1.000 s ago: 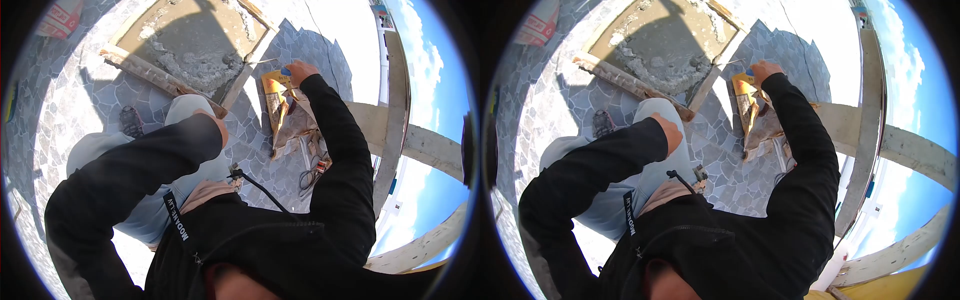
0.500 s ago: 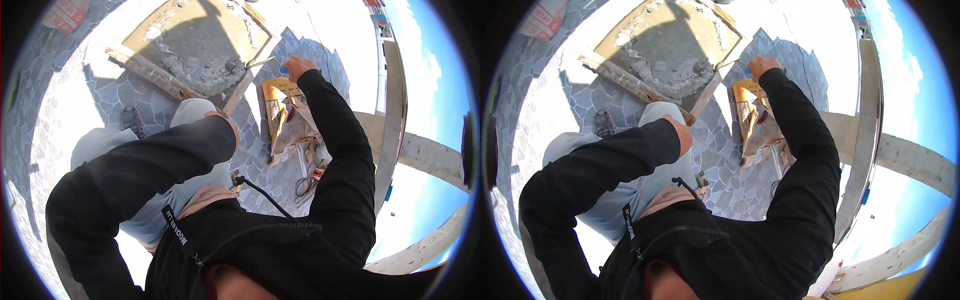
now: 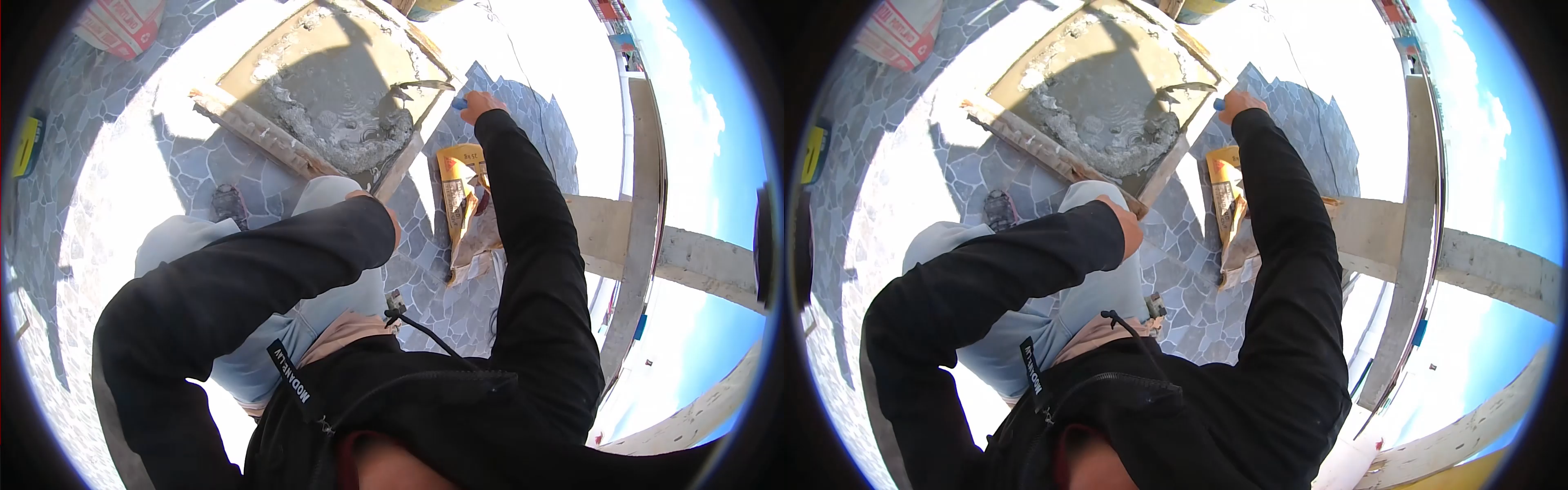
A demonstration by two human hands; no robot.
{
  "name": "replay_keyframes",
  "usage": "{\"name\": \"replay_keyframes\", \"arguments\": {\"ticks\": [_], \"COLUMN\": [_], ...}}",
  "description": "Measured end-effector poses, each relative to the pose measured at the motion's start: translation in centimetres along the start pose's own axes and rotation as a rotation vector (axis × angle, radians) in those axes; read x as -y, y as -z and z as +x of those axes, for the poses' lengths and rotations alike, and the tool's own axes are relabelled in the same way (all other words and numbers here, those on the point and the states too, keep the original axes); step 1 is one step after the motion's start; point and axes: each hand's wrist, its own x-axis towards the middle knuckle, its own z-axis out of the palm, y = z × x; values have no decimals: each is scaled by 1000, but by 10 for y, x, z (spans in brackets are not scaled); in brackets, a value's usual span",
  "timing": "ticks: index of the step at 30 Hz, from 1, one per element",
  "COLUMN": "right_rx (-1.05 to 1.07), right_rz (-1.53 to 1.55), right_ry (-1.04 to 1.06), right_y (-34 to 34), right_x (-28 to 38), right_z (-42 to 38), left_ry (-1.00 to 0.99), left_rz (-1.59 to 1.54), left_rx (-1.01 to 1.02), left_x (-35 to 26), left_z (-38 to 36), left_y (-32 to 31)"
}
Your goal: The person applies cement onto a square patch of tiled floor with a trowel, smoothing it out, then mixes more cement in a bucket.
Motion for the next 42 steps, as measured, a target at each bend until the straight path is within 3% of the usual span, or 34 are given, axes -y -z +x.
{"name": "replay_keyframes", "arguments": {"ticks": [5,6,9,11,14,20,21,23,24,28,31,34,35,39,40,41,42], "right_rx": [53,96,289,436,571,648,654,159,14,-80,-243,-591,-575,-95,-117,-125,-262], "right_rz": [444,387,1222,1516,1628,1975,1983,353,575,413,506,887,963,840,857,878,988], "right_ry": [-52,109,-263,-349,-299,-285,-282,376,-46,-47,-74,-128,-162,-179,-85,-108,-154], "right_y": [-61,-67,-72,-71,-75,-119,-125,-133,-79,-18,-1,-10,-16,-56,-81,-74,-56], "right_x": [44,55,100,120,141,174,172,156,155,113,100,102,111,137,136,135,134], "right_z": [31,41,48,48,49,73,86,117,67,23,2,-8,-8,10,30,23,9], "left_ry": [47,24,30,33,-1,79,73,62,54,36,17,-16,-30,-30,-24,-34,-38], "left_rz": [24,50,48,-3,19,19,15,9,4,8,60,58,73,80,85,110,103], "left_rx": [135,143,134,138,20,132,130,135,129,80,36,48,60,90,64,80,77], "left_x": [0,-1,-5,-2,-2,-1,-1,-1,-2,0,4,6,6,6,7,6,4], "left_z": [23,22,6,9,7,6,4,-1,-4,-4,0,5,7,13,13,11,6], "left_y": [-7,-4,8,2,0,7,8,8,9,4,1,-2,-2,-6,-5,-3,2]}}
